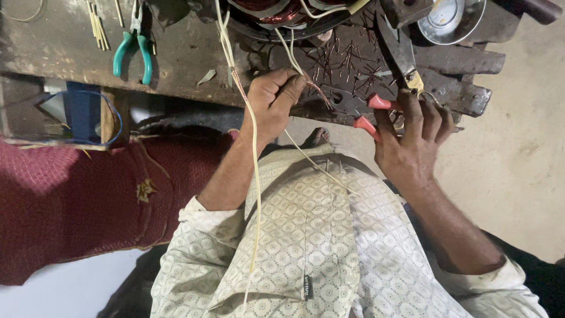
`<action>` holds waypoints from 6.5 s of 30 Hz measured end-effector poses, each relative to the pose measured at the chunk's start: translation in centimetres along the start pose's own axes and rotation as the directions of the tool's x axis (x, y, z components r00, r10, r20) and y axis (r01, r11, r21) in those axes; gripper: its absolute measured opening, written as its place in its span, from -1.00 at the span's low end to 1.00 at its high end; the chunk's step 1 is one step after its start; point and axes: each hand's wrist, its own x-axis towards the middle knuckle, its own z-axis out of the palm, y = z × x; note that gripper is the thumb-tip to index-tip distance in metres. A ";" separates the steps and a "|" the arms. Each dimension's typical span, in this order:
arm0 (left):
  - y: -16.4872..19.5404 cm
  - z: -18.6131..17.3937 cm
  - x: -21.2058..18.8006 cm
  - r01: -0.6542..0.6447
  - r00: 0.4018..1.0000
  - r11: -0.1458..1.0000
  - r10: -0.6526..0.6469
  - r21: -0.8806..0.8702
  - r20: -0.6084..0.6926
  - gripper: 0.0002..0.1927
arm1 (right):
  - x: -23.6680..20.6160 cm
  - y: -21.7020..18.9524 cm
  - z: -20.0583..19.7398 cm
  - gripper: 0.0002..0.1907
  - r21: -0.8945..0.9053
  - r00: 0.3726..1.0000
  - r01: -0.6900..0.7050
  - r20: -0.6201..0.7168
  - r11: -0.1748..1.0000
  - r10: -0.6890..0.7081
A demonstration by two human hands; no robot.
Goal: The person strips insulation from several white wires using pliers and scissors, then twists the exposed copper strands together. The person works on a motor stator assembly on a cluttered workbench.
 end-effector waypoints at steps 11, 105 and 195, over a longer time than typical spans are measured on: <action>0.1 0.2 0.0 0.034 0.999 0.999 -0.033 0.040 -0.012 -0.85 | -0.7 0.4 1.7 -0.81 -0.016 0.994 0.019 -0.103 1.000 -0.021; 1.3 -0.1 0.1 0.037 0.999 0.971 -0.026 0.237 -0.046 -0.86 | 1.6 4.2 -0.8 -0.61 0.123 0.971 0.076 0.216 0.989 -0.101; 0.8 -0.9 -0.3 0.008 0.999 0.969 0.002 0.246 -0.038 -0.92 | 1.7 6.6 2.3 -0.54 0.478 0.435 -0.750 0.877 0.458 -0.203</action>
